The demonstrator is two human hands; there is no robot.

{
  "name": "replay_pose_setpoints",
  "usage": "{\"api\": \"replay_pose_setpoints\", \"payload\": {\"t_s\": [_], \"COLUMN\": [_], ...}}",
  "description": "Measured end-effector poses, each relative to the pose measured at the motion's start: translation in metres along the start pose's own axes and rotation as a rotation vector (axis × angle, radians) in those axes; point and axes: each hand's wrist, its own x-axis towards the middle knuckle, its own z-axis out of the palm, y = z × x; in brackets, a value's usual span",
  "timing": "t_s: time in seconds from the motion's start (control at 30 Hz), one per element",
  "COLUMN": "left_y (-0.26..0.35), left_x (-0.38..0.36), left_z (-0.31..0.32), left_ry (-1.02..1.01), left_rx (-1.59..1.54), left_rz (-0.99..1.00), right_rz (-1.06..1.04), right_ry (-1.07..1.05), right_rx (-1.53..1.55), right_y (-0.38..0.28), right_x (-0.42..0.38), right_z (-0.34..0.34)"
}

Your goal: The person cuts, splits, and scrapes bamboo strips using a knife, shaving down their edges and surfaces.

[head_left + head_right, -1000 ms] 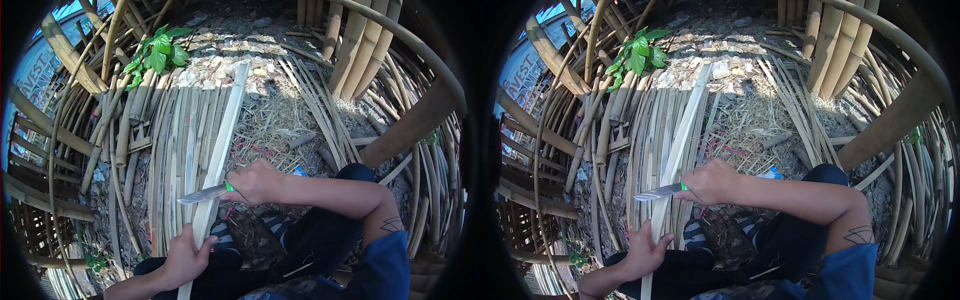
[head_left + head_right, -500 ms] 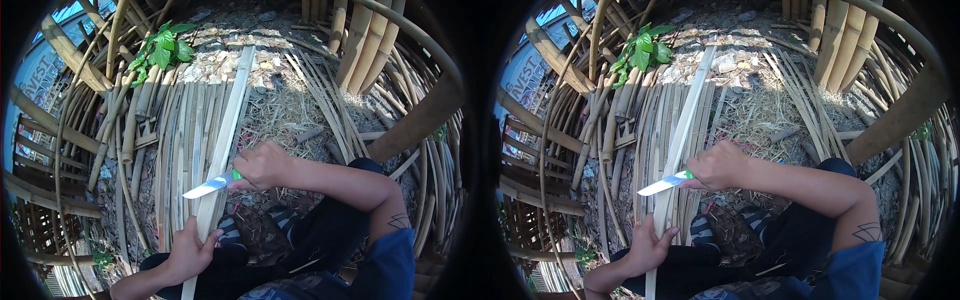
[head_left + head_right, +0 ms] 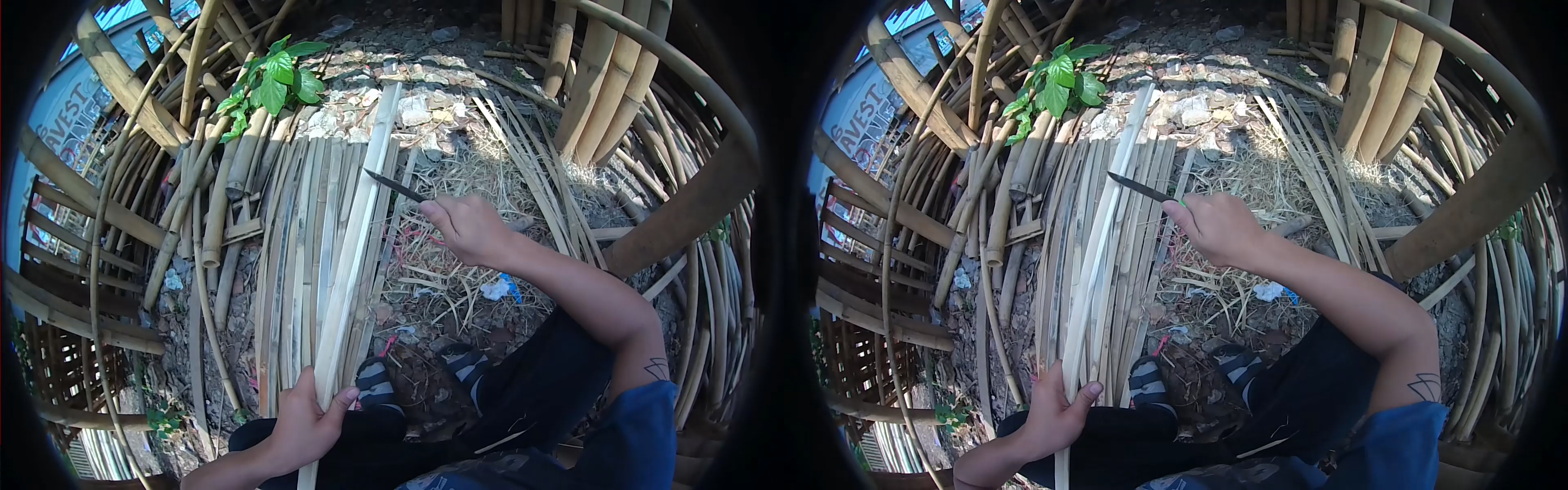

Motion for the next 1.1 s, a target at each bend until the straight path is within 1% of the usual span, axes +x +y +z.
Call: {"api": "replay_pose_setpoints", "payload": {"t_s": [0.03, 0.07, 0.1, 0.13, 0.17, 0.2, 0.27, 0.3, 0.37, 0.4, 0.43, 0.5, 0.57, 0.63, 0.7, 0.77, 0.8, 0.87, 0.93, 0.97, 1.0, 1.1], "left_y": [0.001, 0.004, 0.009, 0.016, 0.02, 0.019, 0.014, 0.013, 0.011, 0.011, 0.009, 0.005, 0.011, 0.008, 0.009, 0.002, 0.005, 0.012, 0.021, 0.023, 0.022, 0.021], "left_x": [0.001, 0.004, 0.007, 0.009, 0.01, 0.012, 0.015, 0.016, 0.017, 0.015, 0.014, 0.017, 0.019, 0.024, 0.023, 0.023, 0.022, 0.018, 0.012, 0.01, 0.01, 0.008], "left_z": [-0.001, -0.003, -0.006, -0.009, -0.011, -0.01, -0.006, -0.006, -0.005, -0.004, -0.003, -0.006, -0.004, 0.0, 0.003, 0.009, 0.011, 0.013, 0.013, 0.013, 0.012, 0.011], "left_ry": [-0.004, -0.006, -0.005, -0.057, -0.107, -0.1, -0.177, -0.167, -0.306, -0.324, -0.307, -0.375, -0.364, -0.425, -0.452, -0.501, -0.502, -0.421, -0.393, -0.365, -0.367, -0.361], "left_rx": [-0.068, -0.134, -0.134, -0.234, -0.337, -0.341, -0.536, -0.54, -0.557, -0.539, -0.544, -0.67, -0.657, -0.674, -0.715, -0.968, -0.967, -0.839, -0.8, -0.762, -0.76, -0.689], "left_rz": [-0.022, -0.041, -0.036, -0.166, -0.299, -0.301, -0.162, -0.167, -0.081, -0.065, -0.071, -0.108, -0.12, 0.011, -0.024, -0.178, -0.178, -0.187, -0.203, -0.218, -0.219, -0.27], "right_rz": [-0.018, -0.018, -0.091, -0.166, -0.172, -0.228, -0.316, -0.325, -0.397, -0.434, -0.449, -0.436, -0.447, -0.446, -0.441, -0.442, -0.438, -0.448, -0.46, -0.451, -0.44, -0.462], "right_ry": [-0.066, -0.066, -0.102, -0.14, -0.142, -0.158, -0.162, -0.167, -0.161, -0.11, -0.116, -0.089, -0.094, -0.097, -0.126, -0.13, -0.133, -0.116, -0.099, -0.057, -0.013, -0.02], "right_rx": [0.06, 0.058, 0.074, 0.09, 0.09, 0.1, 0.123, 0.13, 0.132, 0.152, 0.163, 0.136, 0.129, 0.113, 0.08, 0.065, 0.046, 0.028, 0.013, -0.004, -0.022, -0.075], "right_y": [-0.019, -0.035, -0.049, -0.06, -0.068, -0.074, -0.086, -0.091, -0.098, -0.102, -0.106, -0.117, -0.121, -0.126, -0.129, -0.13, -0.129, -0.125, -0.117, -0.109, -0.103, -0.095], "right_x": [-0.008, -0.014, -0.018, -0.022, -0.026, -0.029, -0.034, -0.036, -0.041, -0.042, -0.042, -0.041, -0.043, -0.045, -0.047, -0.047, -0.047, -0.046, -0.044, -0.042, -0.041, -0.041], "right_z": [0.0, -0.002, -0.005, -0.006, -0.006, -0.005, -0.005, -0.005, -0.006, -0.005, -0.008, -0.013, -0.014, -0.015, -0.017, -0.017, -0.018, -0.018, -0.016, -0.013, -0.012, -0.011]}}
